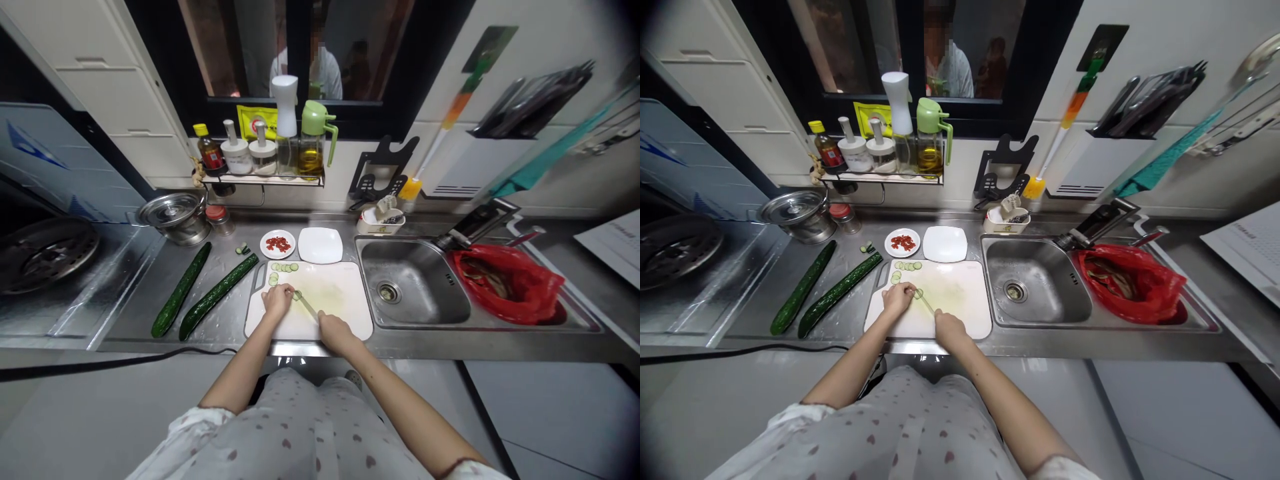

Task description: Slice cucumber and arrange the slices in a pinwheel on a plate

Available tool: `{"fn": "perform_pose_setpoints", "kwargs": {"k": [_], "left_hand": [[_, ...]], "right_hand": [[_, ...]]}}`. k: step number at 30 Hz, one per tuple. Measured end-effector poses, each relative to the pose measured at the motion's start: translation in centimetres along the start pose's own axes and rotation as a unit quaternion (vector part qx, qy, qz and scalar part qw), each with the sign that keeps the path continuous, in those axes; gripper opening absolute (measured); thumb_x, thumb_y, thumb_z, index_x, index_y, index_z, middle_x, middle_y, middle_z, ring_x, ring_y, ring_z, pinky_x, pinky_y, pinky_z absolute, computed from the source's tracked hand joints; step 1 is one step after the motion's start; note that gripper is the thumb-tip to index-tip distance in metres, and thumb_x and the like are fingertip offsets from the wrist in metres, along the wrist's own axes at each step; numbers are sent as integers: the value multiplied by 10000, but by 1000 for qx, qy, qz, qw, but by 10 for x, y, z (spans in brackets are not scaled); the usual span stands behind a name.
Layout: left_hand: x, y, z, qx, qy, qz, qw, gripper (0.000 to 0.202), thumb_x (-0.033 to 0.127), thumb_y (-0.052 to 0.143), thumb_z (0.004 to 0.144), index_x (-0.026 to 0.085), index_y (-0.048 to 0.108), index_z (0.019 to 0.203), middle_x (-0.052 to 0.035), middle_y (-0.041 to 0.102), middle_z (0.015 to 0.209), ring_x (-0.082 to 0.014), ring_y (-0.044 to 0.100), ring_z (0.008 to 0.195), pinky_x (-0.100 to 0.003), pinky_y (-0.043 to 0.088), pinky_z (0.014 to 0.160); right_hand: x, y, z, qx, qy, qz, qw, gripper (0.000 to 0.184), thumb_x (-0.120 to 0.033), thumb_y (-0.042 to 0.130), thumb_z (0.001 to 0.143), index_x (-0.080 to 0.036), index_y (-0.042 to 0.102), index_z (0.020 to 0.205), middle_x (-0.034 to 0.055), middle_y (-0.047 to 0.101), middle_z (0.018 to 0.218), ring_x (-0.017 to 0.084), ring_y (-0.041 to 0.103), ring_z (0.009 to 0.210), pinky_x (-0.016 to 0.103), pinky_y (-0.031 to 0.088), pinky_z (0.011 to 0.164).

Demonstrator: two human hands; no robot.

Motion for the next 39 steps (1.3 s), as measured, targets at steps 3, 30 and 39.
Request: {"fn": "perform_pose_setpoints", "kwargs": {"k": [3,30,39], "left_hand": [[-1,0,-1,3,-1,-4,1000,237,248,499,824,312,714,898,-27,715,994,-239,585,1022,-403,304,904],[-1,-2,-1,0,-12,-8,1000,241,255,500,823,329,713,908,-2,724,957,-229,599,995,-395,305,898],[-2,-2,-2,4,-5,-16,1000,215,268,519,829,324,714,901,-3,724,956,-232,592,1008,-392,299,895]], "right_hand": [[1,1,0,0,2,-1,1000,302,-91,380,866,-123,496,1143,178,658,1032,258,631,993,318,436,751],[0,-2,0,-4,-5,-21,1000,311,-82,388,854,-124,498,1142,179,661,1021,264,638,982,325,448,744],[5,-11,5,5,-35,-73,997,347,-49,351,858,-109,522,1154,196,667,1019,264,643,1002,340,469,779]]}}
Point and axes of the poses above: each hand's wrist, its own z-axis towards the middle knuckle, its own y-axis out of the palm, x = y × z, the point moved 8 cm from there along z, towards the middle knuckle
